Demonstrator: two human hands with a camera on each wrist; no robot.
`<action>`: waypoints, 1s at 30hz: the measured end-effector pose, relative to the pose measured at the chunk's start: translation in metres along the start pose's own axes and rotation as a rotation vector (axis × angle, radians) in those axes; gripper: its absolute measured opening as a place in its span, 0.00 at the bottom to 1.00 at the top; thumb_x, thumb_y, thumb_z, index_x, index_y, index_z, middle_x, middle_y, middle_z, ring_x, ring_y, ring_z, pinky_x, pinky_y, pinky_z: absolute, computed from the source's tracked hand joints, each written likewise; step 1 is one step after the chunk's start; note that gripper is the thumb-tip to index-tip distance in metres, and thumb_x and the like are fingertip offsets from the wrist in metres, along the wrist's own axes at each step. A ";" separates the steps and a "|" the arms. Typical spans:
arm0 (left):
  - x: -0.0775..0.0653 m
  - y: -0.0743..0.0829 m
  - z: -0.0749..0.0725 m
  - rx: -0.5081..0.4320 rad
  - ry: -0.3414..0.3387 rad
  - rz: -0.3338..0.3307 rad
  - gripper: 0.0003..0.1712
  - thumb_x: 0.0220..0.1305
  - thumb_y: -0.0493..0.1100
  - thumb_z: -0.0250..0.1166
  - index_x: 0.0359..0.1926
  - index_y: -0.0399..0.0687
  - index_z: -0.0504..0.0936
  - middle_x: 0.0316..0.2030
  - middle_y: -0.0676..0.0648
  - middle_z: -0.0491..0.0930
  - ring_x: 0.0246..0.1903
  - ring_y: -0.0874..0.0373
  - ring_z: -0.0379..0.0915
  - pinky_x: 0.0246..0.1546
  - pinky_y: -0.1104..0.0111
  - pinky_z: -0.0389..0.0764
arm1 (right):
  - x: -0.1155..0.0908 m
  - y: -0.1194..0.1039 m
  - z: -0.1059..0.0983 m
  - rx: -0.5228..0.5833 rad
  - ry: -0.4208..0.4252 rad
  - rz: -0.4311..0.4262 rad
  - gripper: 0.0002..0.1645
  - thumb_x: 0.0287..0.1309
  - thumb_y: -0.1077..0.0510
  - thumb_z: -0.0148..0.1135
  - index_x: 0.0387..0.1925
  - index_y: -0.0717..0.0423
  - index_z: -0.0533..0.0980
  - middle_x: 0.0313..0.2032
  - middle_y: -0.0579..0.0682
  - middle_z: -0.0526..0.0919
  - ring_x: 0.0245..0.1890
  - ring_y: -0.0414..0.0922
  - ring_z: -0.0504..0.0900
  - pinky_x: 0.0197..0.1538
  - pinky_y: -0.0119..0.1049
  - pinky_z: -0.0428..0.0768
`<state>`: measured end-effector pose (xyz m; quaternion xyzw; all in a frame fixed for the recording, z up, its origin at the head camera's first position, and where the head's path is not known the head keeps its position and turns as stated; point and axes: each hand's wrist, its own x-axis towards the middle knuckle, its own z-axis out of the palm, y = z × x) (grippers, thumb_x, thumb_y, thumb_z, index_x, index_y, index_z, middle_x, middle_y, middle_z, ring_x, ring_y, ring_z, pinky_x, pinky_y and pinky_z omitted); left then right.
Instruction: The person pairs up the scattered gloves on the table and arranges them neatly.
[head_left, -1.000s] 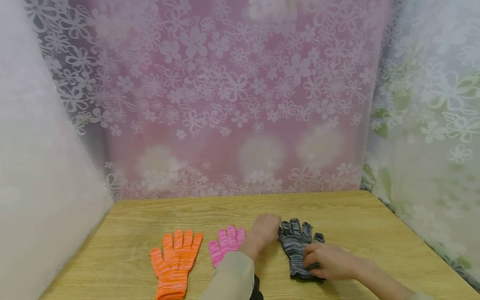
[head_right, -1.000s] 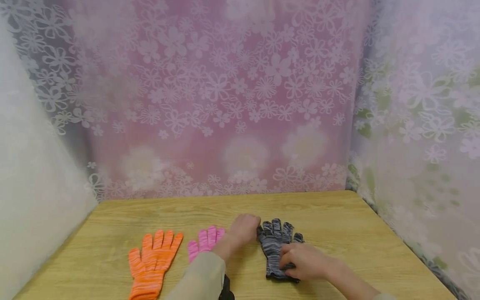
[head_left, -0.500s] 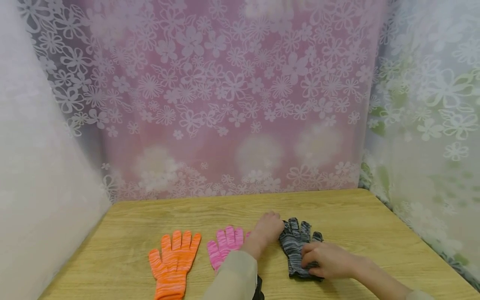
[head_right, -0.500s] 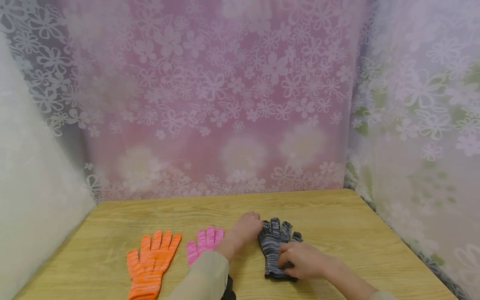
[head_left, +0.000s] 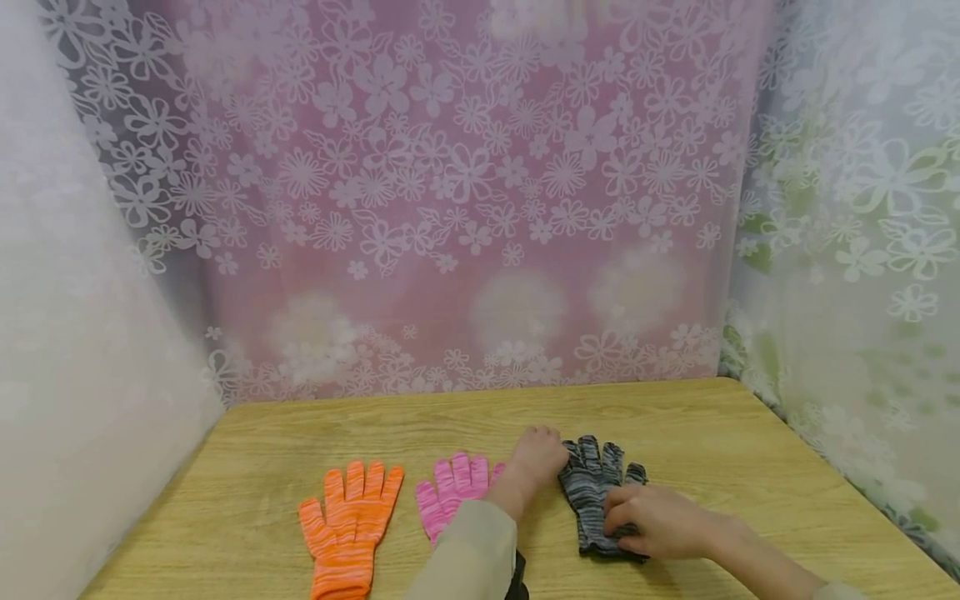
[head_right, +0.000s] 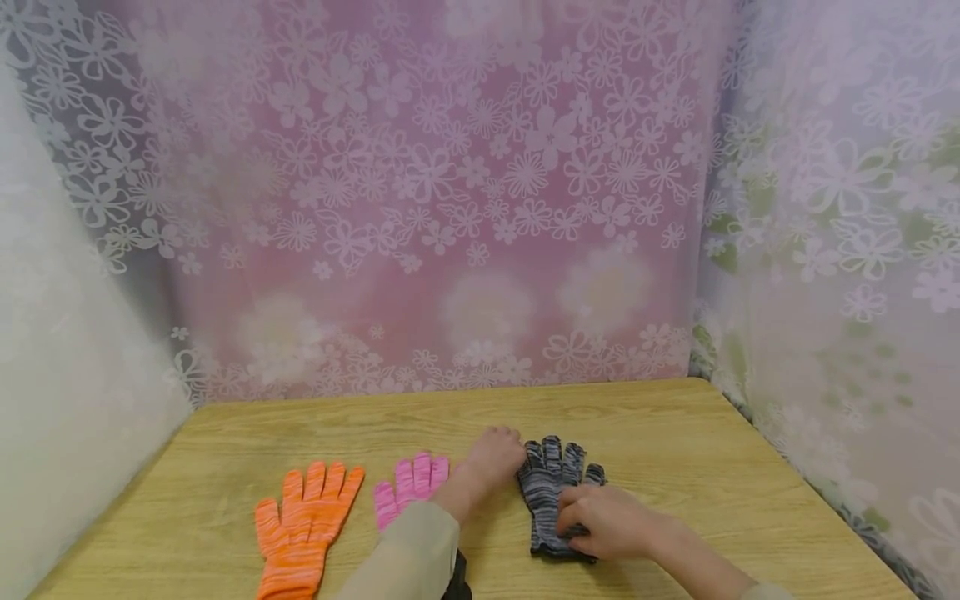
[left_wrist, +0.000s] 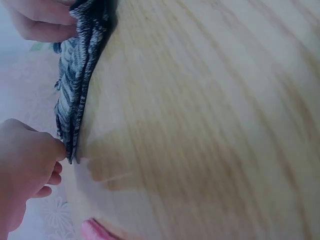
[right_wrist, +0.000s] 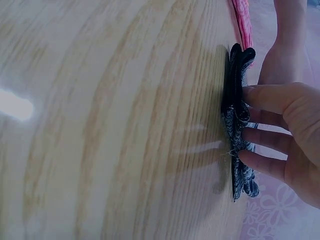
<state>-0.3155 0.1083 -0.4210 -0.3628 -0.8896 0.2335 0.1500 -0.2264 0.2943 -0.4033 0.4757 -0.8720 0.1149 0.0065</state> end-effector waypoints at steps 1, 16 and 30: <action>0.000 -0.002 -0.001 0.000 -0.005 -0.006 0.13 0.67 0.44 0.52 0.40 0.63 0.84 0.40 0.57 0.77 0.42 0.62 0.71 0.44 0.70 0.71 | 0.000 0.000 0.000 -0.001 0.002 0.001 0.09 0.50 0.59 0.67 0.36 0.45 0.81 0.36 0.38 0.74 0.34 0.32 0.74 0.31 0.28 0.74; -0.022 -0.004 -0.035 -0.152 0.006 0.240 0.07 0.62 0.48 0.59 0.29 0.62 0.81 0.31 0.60 0.77 0.33 0.65 0.73 0.35 0.73 0.73 | -0.005 0.001 0.001 -0.029 0.081 -0.022 0.10 0.54 0.47 0.64 0.36 0.46 0.80 0.37 0.38 0.74 0.34 0.33 0.74 0.32 0.29 0.74; -0.042 0.005 -0.022 -0.200 0.102 0.452 0.08 0.61 0.55 0.60 0.30 0.61 0.80 0.26 0.61 0.72 0.28 0.68 0.71 0.30 0.77 0.71 | 0.002 -0.001 0.014 -0.134 0.231 -0.181 0.10 0.45 0.61 0.70 0.27 0.44 0.77 0.29 0.36 0.72 0.27 0.27 0.70 0.29 0.16 0.66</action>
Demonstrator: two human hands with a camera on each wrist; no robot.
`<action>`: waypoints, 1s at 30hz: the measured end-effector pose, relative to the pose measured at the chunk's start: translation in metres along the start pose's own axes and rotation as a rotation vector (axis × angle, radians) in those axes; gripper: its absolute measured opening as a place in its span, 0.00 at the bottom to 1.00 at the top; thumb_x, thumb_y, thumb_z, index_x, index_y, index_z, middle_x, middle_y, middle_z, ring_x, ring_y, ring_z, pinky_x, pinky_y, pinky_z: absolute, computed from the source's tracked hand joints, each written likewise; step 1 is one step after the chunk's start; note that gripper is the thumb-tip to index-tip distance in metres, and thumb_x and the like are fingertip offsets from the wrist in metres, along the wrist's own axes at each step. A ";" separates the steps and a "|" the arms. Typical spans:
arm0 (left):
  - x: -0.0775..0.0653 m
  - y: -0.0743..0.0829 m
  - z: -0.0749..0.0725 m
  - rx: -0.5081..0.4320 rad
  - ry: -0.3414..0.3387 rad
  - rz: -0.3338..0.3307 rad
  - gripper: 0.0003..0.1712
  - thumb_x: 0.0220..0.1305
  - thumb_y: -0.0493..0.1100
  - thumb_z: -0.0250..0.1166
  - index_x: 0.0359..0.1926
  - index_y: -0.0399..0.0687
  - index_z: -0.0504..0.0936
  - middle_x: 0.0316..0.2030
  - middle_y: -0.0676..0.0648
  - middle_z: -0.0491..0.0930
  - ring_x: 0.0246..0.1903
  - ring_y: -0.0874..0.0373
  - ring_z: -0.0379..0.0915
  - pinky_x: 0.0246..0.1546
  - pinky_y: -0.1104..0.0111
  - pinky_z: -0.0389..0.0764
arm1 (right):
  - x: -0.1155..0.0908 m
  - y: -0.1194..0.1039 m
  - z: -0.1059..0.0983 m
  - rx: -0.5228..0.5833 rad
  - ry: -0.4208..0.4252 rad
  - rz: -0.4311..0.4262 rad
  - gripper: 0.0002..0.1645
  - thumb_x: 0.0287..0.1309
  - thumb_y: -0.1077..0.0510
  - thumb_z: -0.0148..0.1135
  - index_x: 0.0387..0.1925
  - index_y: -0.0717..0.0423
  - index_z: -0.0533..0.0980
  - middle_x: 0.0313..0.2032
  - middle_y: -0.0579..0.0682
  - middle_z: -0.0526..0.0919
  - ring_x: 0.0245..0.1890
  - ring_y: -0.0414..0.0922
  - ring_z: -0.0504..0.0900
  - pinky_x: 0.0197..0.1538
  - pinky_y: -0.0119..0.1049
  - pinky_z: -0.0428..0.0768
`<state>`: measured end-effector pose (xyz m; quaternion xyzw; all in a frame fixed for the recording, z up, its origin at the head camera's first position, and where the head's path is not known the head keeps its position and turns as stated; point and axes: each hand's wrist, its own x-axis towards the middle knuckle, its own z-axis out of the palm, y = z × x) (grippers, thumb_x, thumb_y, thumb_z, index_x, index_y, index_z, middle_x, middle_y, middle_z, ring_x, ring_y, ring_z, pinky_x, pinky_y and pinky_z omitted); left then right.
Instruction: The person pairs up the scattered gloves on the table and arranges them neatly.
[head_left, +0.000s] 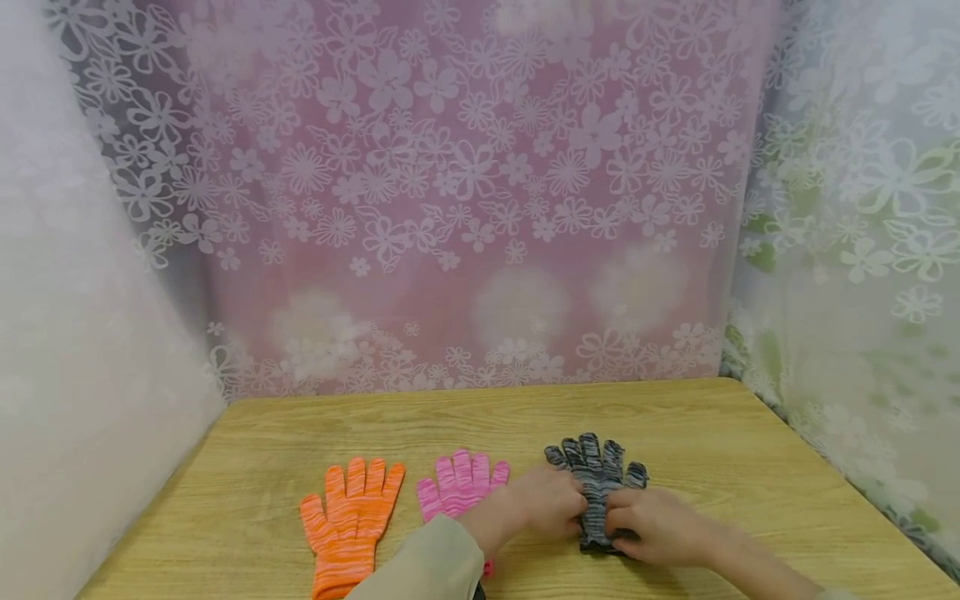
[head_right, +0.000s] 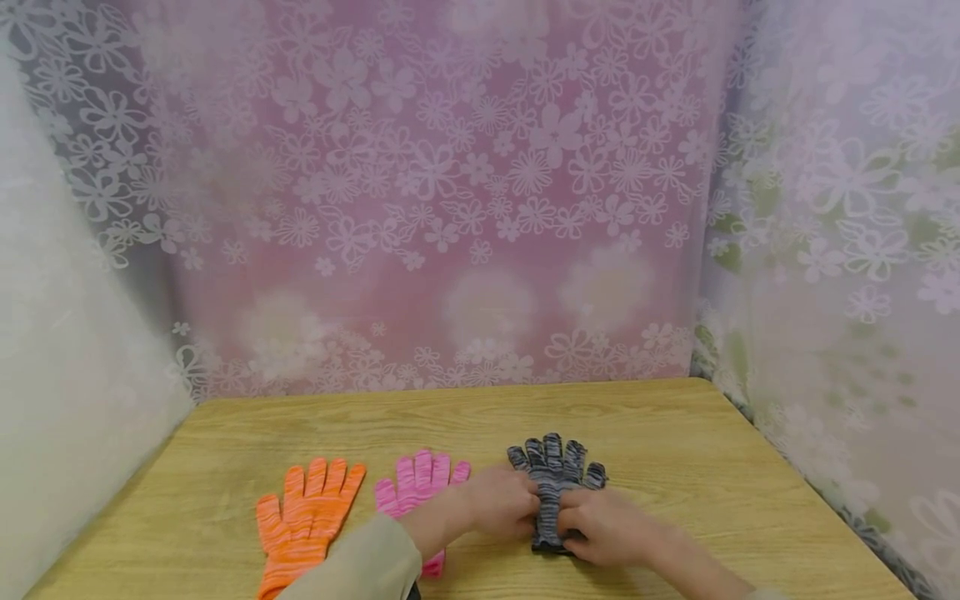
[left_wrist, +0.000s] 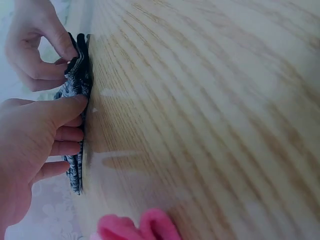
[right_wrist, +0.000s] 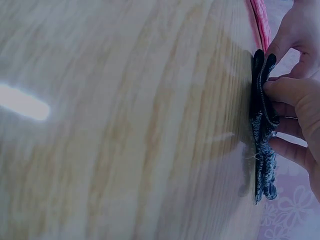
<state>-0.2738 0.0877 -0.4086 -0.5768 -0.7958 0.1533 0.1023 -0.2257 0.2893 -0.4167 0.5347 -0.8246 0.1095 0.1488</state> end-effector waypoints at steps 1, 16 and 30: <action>0.000 0.000 0.000 0.000 0.003 -0.003 0.08 0.60 0.56 0.60 0.29 0.61 0.80 0.26 0.61 0.72 0.27 0.68 0.71 0.30 0.77 0.71 | 0.000 0.000 0.001 0.000 0.009 -0.005 0.11 0.44 0.62 0.70 0.26 0.44 0.77 0.28 0.36 0.71 0.26 0.27 0.69 0.29 0.15 0.65; -0.003 0.006 -0.001 0.055 0.043 -0.040 0.07 0.59 0.56 0.60 0.30 0.62 0.80 0.27 0.61 0.73 0.30 0.67 0.71 0.27 0.77 0.69 | 0.001 -0.001 0.010 -0.024 0.101 0.043 0.14 0.40 0.65 0.70 0.25 0.44 0.75 0.26 0.34 0.70 0.23 0.26 0.66 0.26 0.15 0.63; -0.006 0.004 -0.012 0.025 0.030 0.014 0.06 0.58 0.55 0.61 0.32 0.63 0.80 0.29 0.62 0.72 0.32 0.68 0.69 0.32 0.77 0.68 | -0.010 -0.002 -0.005 0.129 0.011 0.138 0.09 0.49 0.62 0.67 0.31 0.46 0.79 0.31 0.37 0.75 0.28 0.30 0.74 0.29 0.20 0.70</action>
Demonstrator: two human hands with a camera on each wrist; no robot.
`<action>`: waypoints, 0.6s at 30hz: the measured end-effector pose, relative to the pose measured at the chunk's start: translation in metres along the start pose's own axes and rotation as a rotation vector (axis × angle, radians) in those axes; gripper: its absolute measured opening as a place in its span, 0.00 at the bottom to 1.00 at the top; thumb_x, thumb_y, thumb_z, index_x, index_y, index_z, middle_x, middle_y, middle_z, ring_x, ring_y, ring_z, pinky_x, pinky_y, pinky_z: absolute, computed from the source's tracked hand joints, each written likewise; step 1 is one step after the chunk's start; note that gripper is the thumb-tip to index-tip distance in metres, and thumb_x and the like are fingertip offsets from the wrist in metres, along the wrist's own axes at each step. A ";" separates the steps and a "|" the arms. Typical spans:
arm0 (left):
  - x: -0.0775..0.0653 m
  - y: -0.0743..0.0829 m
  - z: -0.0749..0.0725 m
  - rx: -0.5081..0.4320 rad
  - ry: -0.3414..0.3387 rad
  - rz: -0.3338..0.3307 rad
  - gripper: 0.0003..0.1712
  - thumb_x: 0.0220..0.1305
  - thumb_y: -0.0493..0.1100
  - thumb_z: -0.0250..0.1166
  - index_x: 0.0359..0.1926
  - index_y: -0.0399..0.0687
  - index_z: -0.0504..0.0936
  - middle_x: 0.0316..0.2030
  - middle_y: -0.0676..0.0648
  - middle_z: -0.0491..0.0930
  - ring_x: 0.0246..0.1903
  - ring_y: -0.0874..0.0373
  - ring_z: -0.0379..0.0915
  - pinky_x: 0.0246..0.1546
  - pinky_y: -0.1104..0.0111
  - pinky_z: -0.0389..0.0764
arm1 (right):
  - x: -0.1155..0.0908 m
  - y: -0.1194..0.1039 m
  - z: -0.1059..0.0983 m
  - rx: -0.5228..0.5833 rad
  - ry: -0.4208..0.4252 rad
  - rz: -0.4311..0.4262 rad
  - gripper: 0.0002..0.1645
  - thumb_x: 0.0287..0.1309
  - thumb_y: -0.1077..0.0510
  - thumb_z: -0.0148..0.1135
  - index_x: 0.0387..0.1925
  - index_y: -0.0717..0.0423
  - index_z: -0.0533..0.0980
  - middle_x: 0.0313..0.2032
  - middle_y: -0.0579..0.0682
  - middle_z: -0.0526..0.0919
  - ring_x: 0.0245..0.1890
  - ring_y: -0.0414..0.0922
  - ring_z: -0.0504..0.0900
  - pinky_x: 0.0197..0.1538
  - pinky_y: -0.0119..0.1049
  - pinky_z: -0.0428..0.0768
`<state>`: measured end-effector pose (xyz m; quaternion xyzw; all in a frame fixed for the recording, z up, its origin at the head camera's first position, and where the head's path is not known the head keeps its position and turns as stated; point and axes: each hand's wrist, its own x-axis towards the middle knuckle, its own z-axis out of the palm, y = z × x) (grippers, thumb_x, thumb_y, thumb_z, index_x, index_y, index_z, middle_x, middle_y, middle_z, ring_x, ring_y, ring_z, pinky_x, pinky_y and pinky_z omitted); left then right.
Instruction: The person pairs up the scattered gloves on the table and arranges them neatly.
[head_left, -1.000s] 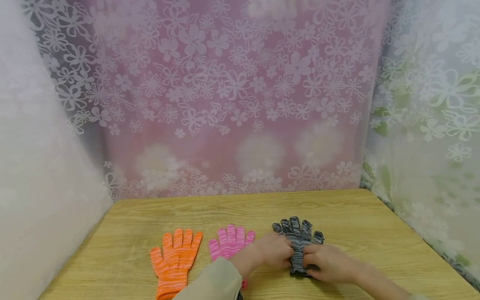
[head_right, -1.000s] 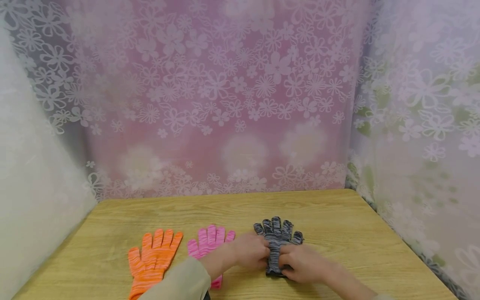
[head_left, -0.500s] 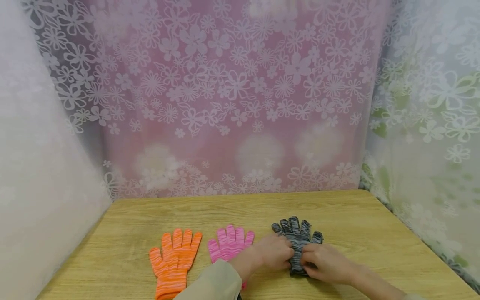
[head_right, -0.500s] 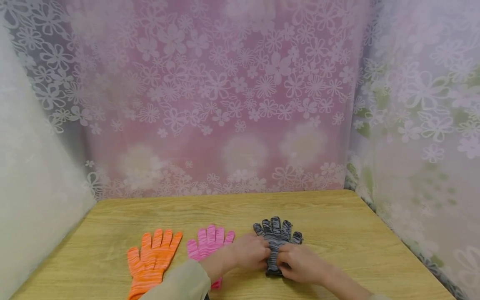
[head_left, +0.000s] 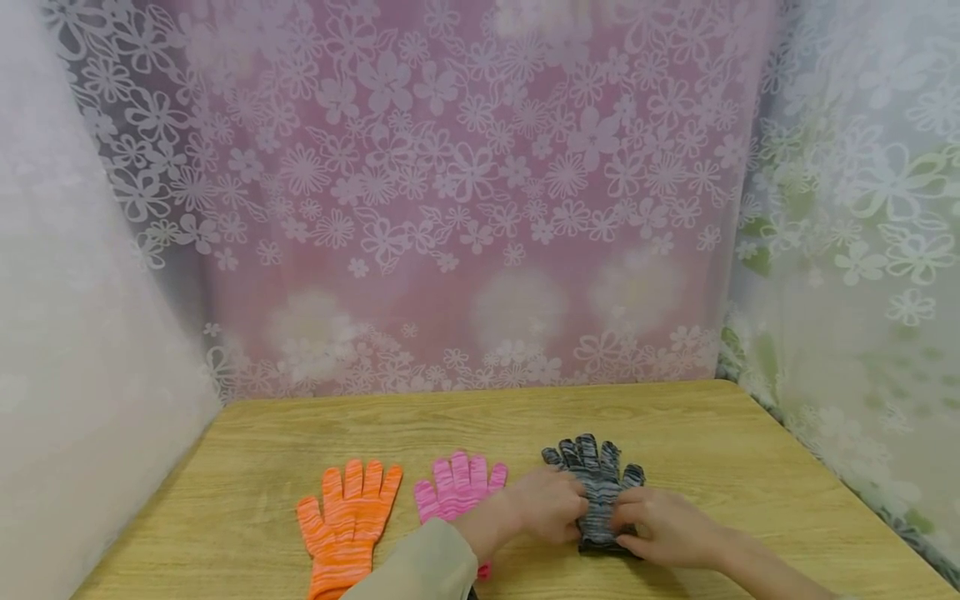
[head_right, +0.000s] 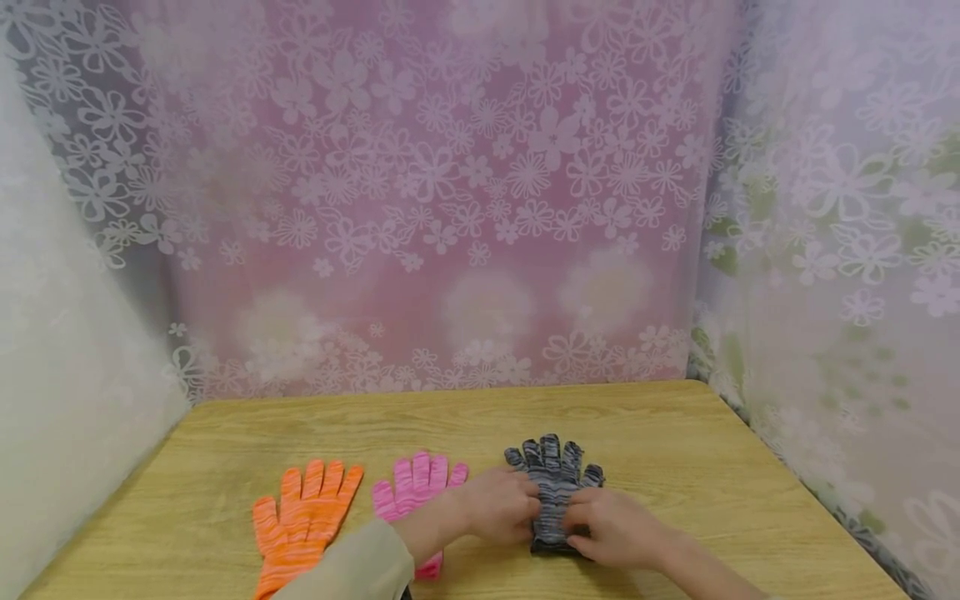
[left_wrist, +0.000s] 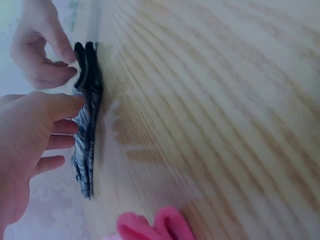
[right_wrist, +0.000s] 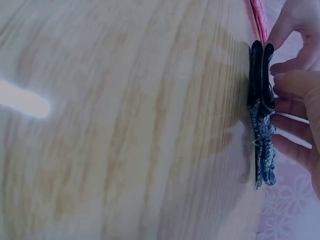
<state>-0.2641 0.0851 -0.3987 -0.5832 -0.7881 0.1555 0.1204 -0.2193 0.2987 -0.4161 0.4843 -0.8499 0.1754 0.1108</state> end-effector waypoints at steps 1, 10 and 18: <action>0.000 0.000 -0.002 -0.020 -0.008 0.014 0.06 0.59 0.55 0.61 0.33 0.63 0.80 0.30 0.62 0.72 0.33 0.69 0.68 0.33 0.77 0.68 | -0.001 0.000 0.000 -0.017 0.011 -0.003 0.09 0.48 0.62 0.68 0.29 0.45 0.78 0.30 0.35 0.75 0.28 0.29 0.73 0.28 0.19 0.69; 0.001 0.013 -0.006 -0.058 -0.027 0.145 0.12 0.65 0.55 0.55 0.47 0.65 0.78 0.36 0.64 0.73 0.37 0.71 0.67 0.39 0.78 0.67 | -0.002 0.003 0.005 -0.132 0.061 -0.108 0.11 0.41 0.62 0.72 0.26 0.44 0.79 0.27 0.35 0.73 0.24 0.28 0.71 0.29 0.17 0.66; -0.004 0.015 0.003 -0.022 0.022 0.208 0.14 0.67 0.56 0.51 0.49 0.60 0.75 0.36 0.61 0.72 0.37 0.69 0.68 0.39 0.78 0.69 | -0.003 0.004 0.001 -0.161 0.013 -0.138 0.07 0.44 0.58 0.69 0.28 0.44 0.79 0.28 0.35 0.73 0.26 0.28 0.69 0.29 0.18 0.66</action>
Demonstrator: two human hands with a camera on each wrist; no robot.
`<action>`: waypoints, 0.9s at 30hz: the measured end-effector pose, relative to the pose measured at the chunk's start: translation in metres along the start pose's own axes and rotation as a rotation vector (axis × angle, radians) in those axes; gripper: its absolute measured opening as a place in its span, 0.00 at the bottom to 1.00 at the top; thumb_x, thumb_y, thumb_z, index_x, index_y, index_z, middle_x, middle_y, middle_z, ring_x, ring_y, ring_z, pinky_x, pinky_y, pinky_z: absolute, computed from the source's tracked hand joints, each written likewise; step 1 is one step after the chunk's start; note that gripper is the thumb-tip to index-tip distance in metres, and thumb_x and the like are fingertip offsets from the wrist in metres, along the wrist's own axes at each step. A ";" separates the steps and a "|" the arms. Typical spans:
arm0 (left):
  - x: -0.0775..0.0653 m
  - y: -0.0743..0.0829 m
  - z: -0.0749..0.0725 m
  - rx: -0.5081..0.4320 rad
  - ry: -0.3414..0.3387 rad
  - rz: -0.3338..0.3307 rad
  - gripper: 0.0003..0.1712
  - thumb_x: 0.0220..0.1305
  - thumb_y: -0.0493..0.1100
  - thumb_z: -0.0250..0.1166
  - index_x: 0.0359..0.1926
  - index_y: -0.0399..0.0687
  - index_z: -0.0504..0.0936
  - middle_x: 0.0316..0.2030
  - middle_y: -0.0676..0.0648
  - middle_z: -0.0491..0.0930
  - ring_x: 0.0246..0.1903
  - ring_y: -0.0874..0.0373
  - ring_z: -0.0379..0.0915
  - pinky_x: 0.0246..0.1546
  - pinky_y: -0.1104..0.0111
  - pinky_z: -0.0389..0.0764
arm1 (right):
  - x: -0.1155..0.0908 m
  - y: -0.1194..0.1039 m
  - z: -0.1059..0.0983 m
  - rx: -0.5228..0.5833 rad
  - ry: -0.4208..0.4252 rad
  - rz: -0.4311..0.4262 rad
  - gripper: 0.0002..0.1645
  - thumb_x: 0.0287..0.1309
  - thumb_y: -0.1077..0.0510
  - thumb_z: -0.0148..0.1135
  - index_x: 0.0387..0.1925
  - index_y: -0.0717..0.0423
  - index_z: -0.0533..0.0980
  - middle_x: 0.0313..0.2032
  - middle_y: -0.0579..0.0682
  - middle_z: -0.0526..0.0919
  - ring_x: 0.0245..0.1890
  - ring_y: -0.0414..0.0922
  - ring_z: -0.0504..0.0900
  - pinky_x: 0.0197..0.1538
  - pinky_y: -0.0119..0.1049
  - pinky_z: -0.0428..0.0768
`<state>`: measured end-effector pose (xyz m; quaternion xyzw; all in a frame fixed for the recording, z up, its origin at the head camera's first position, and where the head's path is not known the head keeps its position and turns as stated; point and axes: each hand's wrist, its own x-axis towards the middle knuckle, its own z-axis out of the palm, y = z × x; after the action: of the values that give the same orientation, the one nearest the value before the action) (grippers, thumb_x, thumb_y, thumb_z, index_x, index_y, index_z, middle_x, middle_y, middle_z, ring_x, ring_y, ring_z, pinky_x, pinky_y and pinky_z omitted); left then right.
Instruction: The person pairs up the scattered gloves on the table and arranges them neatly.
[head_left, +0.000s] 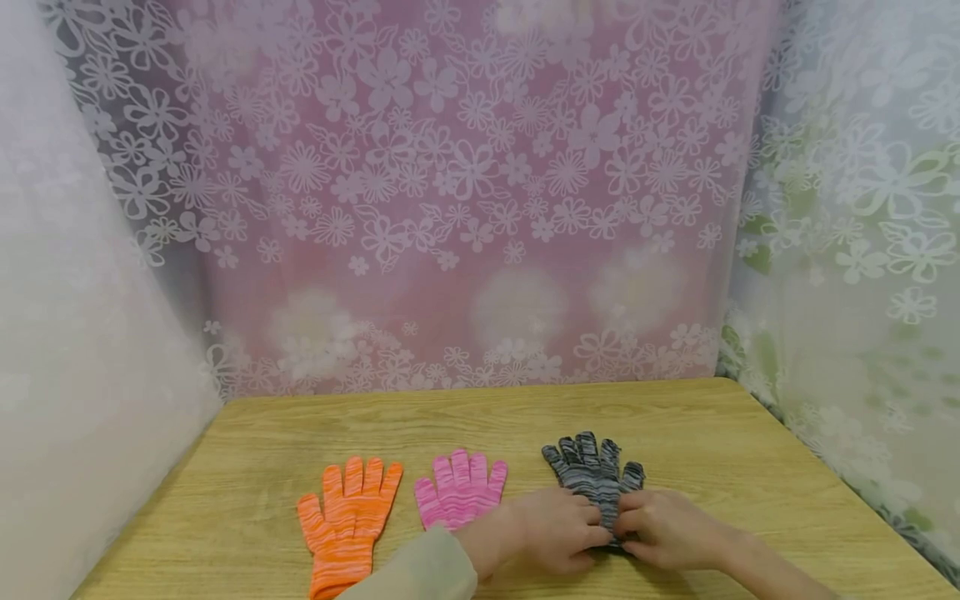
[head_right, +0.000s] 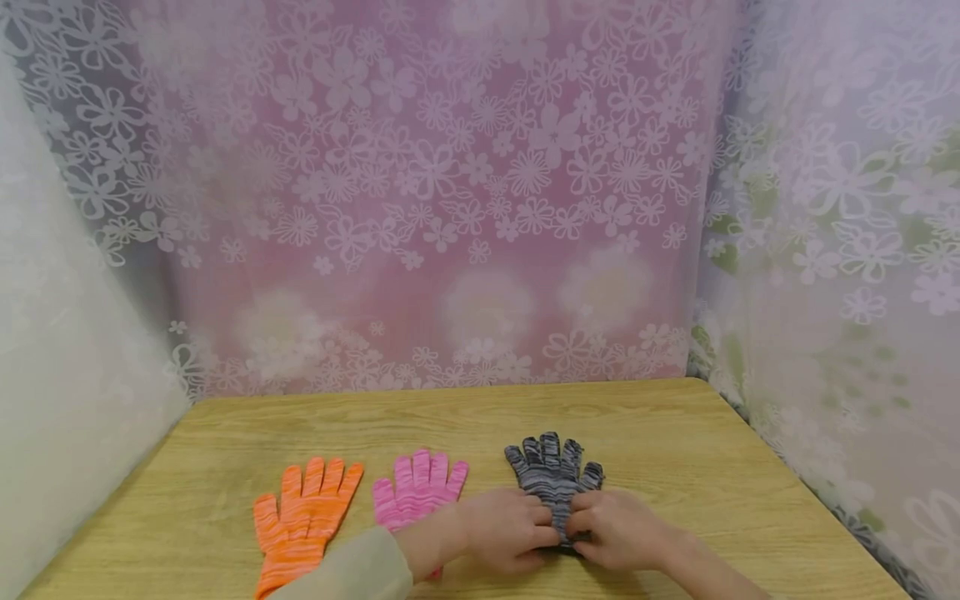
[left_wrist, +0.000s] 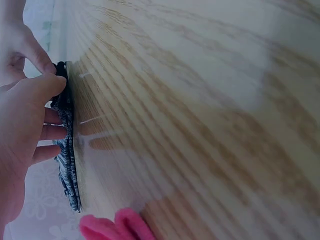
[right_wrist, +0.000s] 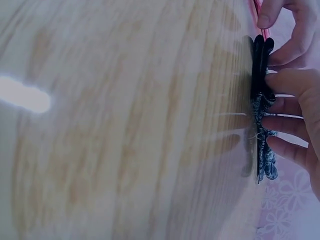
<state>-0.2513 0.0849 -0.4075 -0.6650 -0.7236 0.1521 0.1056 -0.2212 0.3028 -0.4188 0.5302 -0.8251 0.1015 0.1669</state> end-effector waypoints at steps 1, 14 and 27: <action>-0.001 0.000 0.000 0.004 0.005 0.002 0.14 0.67 0.56 0.51 0.48 0.61 0.76 0.35 0.61 0.72 0.37 0.69 0.68 0.39 0.78 0.68 | 0.000 0.000 -0.001 0.005 -0.008 -0.002 0.07 0.45 0.58 0.69 0.29 0.44 0.79 0.29 0.35 0.73 0.26 0.28 0.70 0.30 0.18 0.66; 0.002 0.004 0.004 -0.053 -0.026 -0.021 0.23 0.67 0.61 0.47 0.57 0.60 0.72 0.47 0.61 0.71 0.50 0.69 0.65 0.51 0.78 0.64 | -0.001 0.017 -0.019 0.163 -0.083 0.490 0.05 0.54 0.64 0.62 0.33 0.53 0.80 0.30 0.40 0.77 0.29 0.34 0.76 0.29 0.31 0.75; 0.006 0.007 0.008 -0.006 0.012 -0.018 0.21 0.65 0.60 0.50 0.53 0.58 0.73 0.43 0.59 0.71 0.48 0.67 0.65 0.53 0.79 0.61 | 0.013 0.043 -0.006 -0.084 -0.113 0.800 0.08 0.48 0.62 0.66 0.33 0.58 0.79 0.29 0.48 0.78 0.28 0.45 0.77 0.31 0.40 0.75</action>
<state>-0.2479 0.0903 -0.4176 -0.6598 -0.7291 0.1452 0.1095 -0.2637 0.3118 -0.4085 0.1646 -0.9776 0.0955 0.0900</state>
